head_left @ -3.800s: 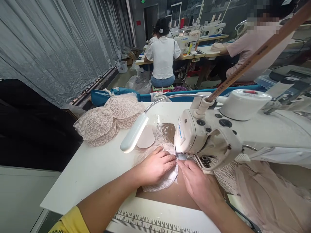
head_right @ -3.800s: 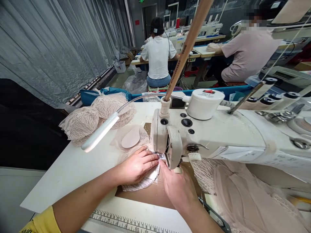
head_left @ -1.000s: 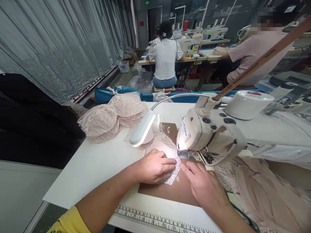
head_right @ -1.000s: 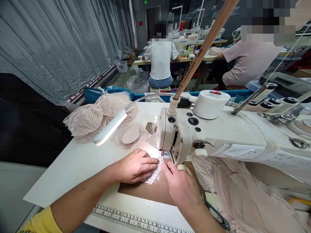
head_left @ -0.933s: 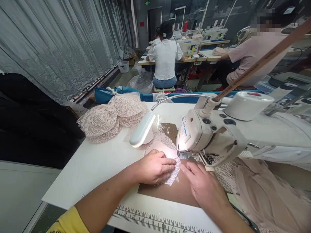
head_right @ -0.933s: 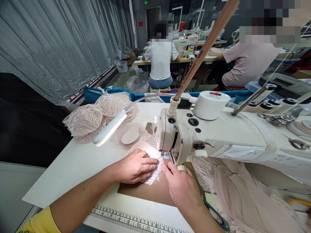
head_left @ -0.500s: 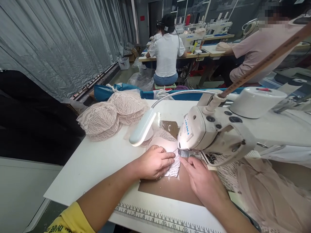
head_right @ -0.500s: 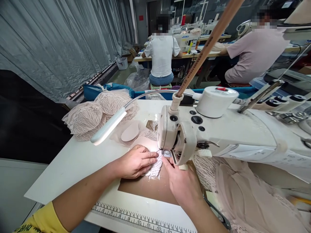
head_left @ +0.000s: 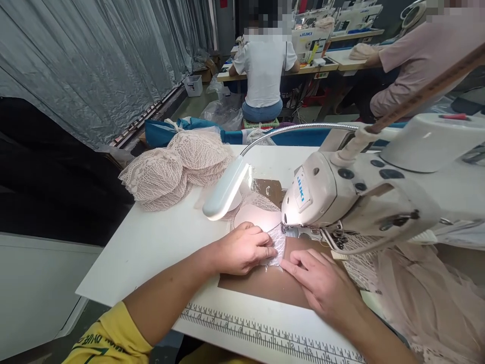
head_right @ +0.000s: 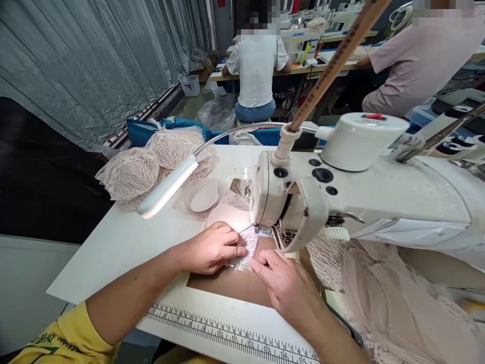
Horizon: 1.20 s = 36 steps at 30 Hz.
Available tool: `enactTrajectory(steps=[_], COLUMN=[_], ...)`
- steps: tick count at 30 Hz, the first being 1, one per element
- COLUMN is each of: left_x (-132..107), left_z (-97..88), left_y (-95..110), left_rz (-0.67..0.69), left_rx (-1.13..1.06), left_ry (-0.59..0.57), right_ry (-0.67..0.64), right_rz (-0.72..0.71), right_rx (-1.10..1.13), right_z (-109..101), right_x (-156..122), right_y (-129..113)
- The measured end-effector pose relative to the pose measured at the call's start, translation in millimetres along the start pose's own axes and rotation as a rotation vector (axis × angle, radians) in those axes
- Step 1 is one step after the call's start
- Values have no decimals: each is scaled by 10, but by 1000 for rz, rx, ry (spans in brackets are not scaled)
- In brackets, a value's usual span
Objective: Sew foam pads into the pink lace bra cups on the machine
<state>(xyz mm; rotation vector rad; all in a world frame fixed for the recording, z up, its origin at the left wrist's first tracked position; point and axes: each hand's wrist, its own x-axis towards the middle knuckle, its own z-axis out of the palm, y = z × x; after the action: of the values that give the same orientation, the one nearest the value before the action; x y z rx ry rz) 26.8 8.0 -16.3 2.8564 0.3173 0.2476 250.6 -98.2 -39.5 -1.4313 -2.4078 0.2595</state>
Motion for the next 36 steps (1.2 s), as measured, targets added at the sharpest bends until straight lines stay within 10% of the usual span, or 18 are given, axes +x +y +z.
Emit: enactTrajectory(steps=[36], left_x=[-29], left_z=[-20], left_y=[-17], left_rz=[56], left_rx=[-8], left_ry=[-49], right_ry=[88], right_rz=[-35], right_rx=[94], right_z=[9], right_x=[-32], right_y=[-28])
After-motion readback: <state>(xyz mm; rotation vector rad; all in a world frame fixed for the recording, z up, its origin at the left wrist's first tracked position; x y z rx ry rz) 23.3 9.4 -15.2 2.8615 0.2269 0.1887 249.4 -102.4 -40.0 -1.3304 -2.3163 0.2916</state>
